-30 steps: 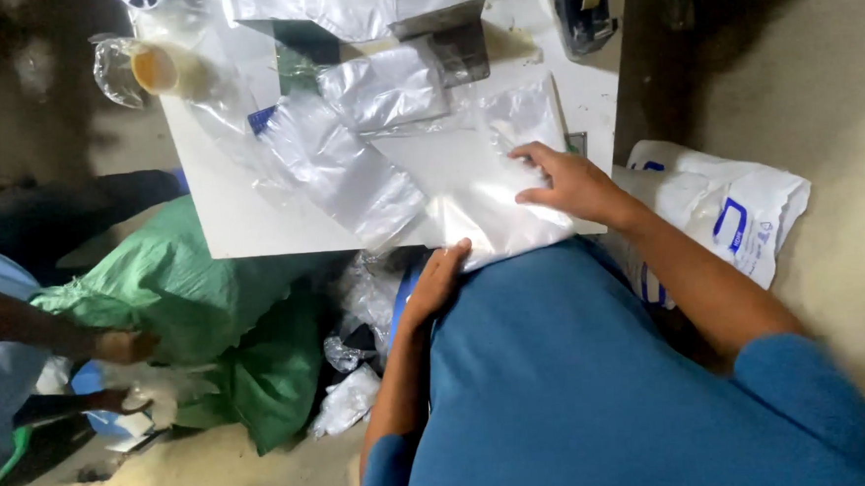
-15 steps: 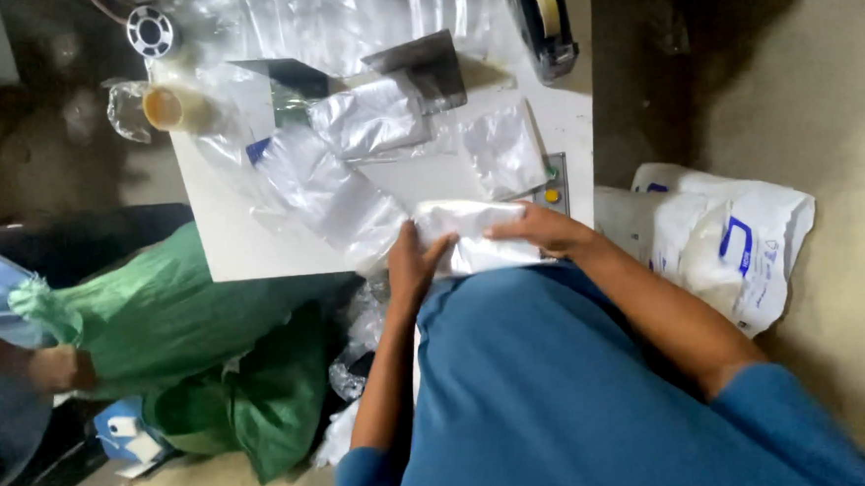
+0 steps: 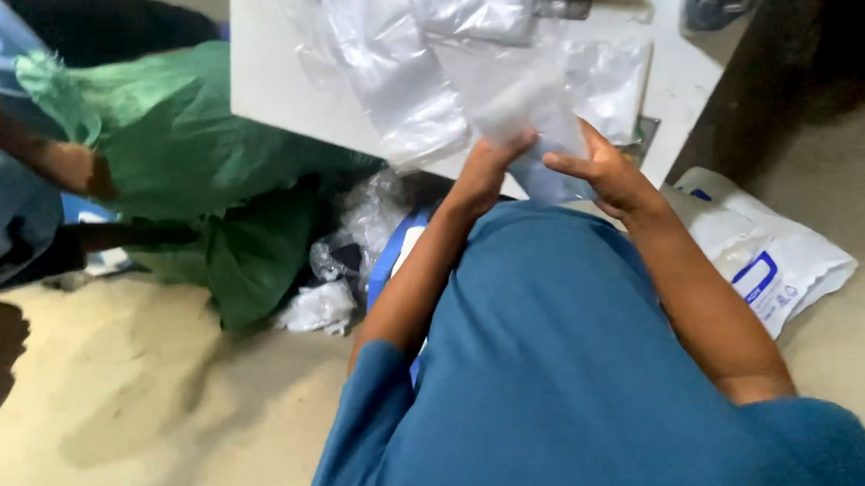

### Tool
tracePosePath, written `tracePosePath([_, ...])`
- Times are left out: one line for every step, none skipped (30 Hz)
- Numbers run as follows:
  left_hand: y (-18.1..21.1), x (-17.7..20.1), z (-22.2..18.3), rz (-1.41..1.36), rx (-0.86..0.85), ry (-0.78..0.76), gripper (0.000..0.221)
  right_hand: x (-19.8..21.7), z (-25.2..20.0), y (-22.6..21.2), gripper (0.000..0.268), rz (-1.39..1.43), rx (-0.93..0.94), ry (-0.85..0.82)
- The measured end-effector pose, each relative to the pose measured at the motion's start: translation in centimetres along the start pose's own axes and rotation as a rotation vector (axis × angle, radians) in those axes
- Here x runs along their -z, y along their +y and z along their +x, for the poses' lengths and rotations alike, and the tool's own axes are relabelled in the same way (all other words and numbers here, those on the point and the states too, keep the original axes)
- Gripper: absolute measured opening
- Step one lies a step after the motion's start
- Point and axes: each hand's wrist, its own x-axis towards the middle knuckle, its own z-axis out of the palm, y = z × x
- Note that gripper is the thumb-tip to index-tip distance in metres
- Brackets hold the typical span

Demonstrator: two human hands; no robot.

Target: Sorting and organizing clear plastic bags on a workstation table

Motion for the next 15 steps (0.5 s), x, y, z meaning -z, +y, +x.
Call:
tracePosePath([-1.8,1.2,1.1,0.033,0.041,-0.109,0.055,0.5,1.5,2.0,0.071,-0.095,-0.041,0.031])
tracePosePath([-4.5,1.7,1.4,0.057,0.112,-0.245,0.053,1.3,1.3,4.2,0.057,-0.192,-0.093,0.098])
tracePosePath([-4.9,3.4,0.0,0.045,0.148,-0.239,0.053,1.2,0.4,6.3,0.057,-0.188,-0.129,0.112])
tracePosePath([-4.3,4.2,1.7,0.209,-0.054,-0.101,0.039,2.1,1.9,7.2,0.054,0.009,-0.067,0.289])
tracePosePath([-3.6,4.8,3.5,0.364,-0.258,0.043,0.025,3.1,3.5,7.8,0.052,0.210,0.002,0.459])
tracePosePath([-3.5,6.9,5.0,0.362,-0.284,0.043,0.025,4.0,3.9,7.3,0.052,0.207,0.023,0.445])
tracePosePath([-3.5,9.1,6.5,0.636,-0.455,0.248,0.023,4.9,4.3,6.9,0.055,0.236,0.053,0.564])
tracePosePath([-4.5,11.9,5.4,0.914,-0.576,0.459,0.022,5.2,2.2,7.6,0.057,0.263,0.042,0.703])
tracePosePath([-5.5,14.7,7.0,0.919,-0.556,0.461,0.022,5.2,2.6,6.9,0.057,0.261,0.023,0.707])
tracePosePath([-7.1,17.1,8.4,1.058,-0.491,0.395,0.015,5.6,2.2,6.2,0.054,0.269,0.081,0.725])
tracePosePath([-8.8,19.3,9.7,1.195,-0.425,0.321,0.013,6.0,1.9,5.5,0.052,0.274,0.140,0.742])
tracePosePath([-8.3,19.2,9.4,1.187,-0.425,0.311,0.013,5.9,1.2,4.8,0.052,0.268,0.144,0.752])
tracePosePath([-7.6,19.0,9.1,1.111,-0.452,0.243,0.020,5.7,0.6,3.9,0.051,0.242,0.183,0.785])
tracePosePath([-6.1,19.0,9.9,1.037,-0.497,0.185,0.039,5.4,1.1,2.8,0.050,0.223,0.237,0.804])
tracePosePath([-4.7,17.9,10.5,1.032,-0.517,0.184,0.039,5.2,1.4,1.5,0.050,0.223,0.257,0.800])
